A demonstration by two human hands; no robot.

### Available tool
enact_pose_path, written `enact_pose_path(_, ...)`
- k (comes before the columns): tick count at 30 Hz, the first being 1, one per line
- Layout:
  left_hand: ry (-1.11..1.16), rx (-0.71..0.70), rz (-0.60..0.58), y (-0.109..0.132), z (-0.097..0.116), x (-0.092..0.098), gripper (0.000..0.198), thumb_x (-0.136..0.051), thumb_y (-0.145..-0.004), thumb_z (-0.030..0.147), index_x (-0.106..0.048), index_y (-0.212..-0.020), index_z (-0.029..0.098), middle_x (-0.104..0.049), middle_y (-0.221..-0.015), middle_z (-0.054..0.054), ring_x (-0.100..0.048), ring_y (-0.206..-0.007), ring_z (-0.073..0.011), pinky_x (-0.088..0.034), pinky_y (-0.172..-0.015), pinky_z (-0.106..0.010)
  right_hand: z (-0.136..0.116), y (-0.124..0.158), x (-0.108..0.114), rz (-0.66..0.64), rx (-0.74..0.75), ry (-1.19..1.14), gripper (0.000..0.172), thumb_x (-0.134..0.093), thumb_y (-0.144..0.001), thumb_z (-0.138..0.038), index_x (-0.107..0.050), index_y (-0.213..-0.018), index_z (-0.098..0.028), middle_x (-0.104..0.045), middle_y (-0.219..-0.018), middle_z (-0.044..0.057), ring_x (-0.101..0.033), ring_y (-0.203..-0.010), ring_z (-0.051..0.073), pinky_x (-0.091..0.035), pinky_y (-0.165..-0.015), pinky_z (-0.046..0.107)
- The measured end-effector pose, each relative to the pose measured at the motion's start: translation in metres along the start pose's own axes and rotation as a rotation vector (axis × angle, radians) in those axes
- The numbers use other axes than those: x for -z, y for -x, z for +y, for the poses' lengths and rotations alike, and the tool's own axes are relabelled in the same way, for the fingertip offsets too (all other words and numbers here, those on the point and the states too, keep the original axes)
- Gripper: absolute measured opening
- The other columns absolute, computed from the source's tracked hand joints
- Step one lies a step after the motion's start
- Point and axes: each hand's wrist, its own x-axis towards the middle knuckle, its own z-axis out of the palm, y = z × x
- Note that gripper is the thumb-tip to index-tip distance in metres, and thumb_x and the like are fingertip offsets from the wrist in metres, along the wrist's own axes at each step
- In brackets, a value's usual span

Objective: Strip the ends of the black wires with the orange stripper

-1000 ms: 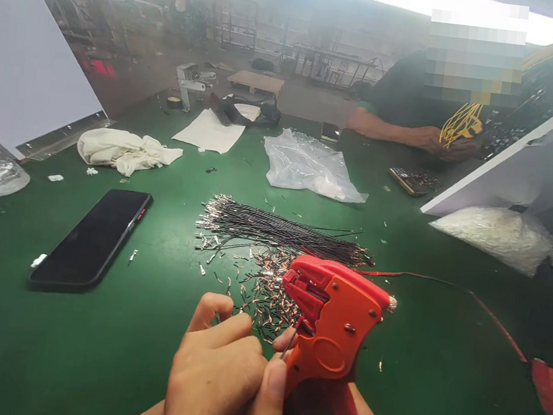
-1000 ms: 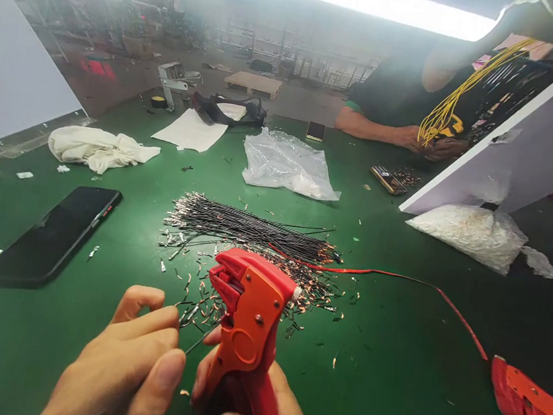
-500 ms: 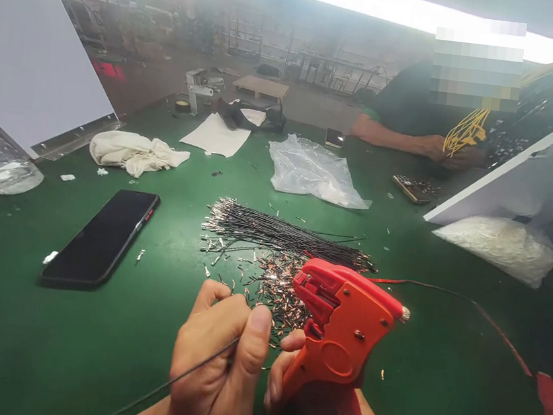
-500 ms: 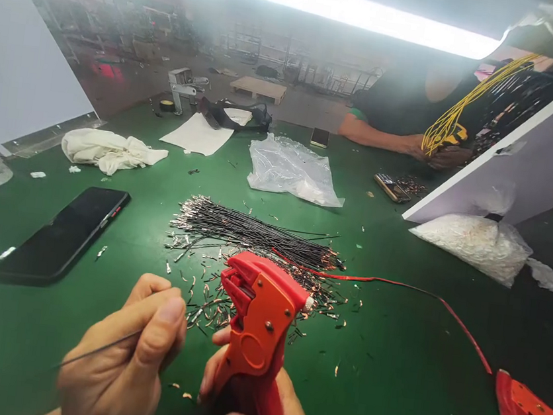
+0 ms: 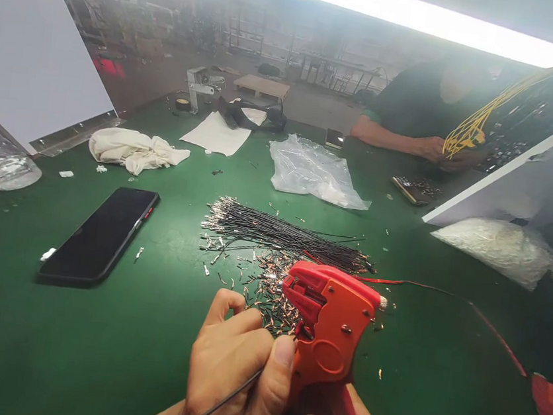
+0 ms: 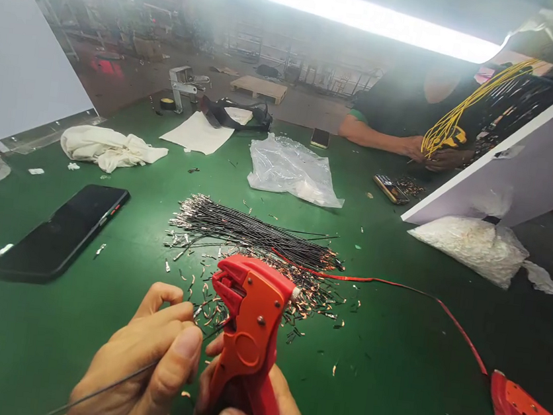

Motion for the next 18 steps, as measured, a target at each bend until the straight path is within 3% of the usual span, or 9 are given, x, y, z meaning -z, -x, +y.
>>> enact_pose_path(3, -0.019, -0.019, -0.01, 0.002, -0.001, 0.002, 0.028, -0.047, -0.088, -0.002, -0.046, -0.07, 0.02, -0.049, -0.056, 0.007, -0.047, -0.055, -0.0109, -0.041, -0.076, -0.036, -0.004, 0.002, -0.006, 0.039, -0.063, -0.041, 0.048, -0.073, -0.077, -0.053, -0.056, -0.111, -0.022, -0.055, -0.08, 0.001, -0.049, -0.068, 0.017, -0.04, -0.07, 0.034)
enact_pose_path(8, -0.03, -0.028, -0.118, 0.005, -0.005, 0.005, 0.033, -0.044, -0.089, -0.003, -0.038, -0.066, 0.02, -0.039, -0.054, 0.008, -0.037, -0.052, -0.0094, -0.037, -0.072, -0.035, -0.008, 0.001, -0.011, 0.069, -0.061, -0.053, 0.047, -0.072, -0.076, -0.058, -0.054, -0.098, -0.021, -0.052, -0.073, 0.0, -0.042, -0.06, 0.013, -0.035, -0.062, 0.031)
enact_pose_path(13, -0.044, -0.039, -0.099, 0.005, -0.006, 0.003, 0.033, -0.045, -0.089, -0.003, -0.036, -0.066, 0.02, -0.036, -0.054, 0.008, -0.035, -0.053, -0.0098, -0.036, -0.071, -0.034, -0.003, 0.0, -0.007, 0.041, 0.0, 0.042, 0.041, -0.066, -0.082, -0.061, -0.057, -0.084, -0.021, -0.048, -0.065, -0.001, -0.04, -0.056, 0.013, -0.032, -0.057, 0.03)
enact_pose_path(18, -0.083, -0.045, -0.127, 0.004, -0.006, 0.0, 0.033, -0.047, -0.087, -0.004, -0.037, -0.067, 0.02, -0.037, -0.054, 0.009, -0.037, -0.052, -0.0094, -0.036, -0.073, -0.034, 0.002, 0.004, -0.01, 0.217, -0.017, 0.016, 0.046, -0.072, -0.079, -0.061, -0.054, -0.084, -0.019, -0.046, -0.067, -0.003, -0.041, -0.059, 0.012, -0.031, -0.058, 0.028)
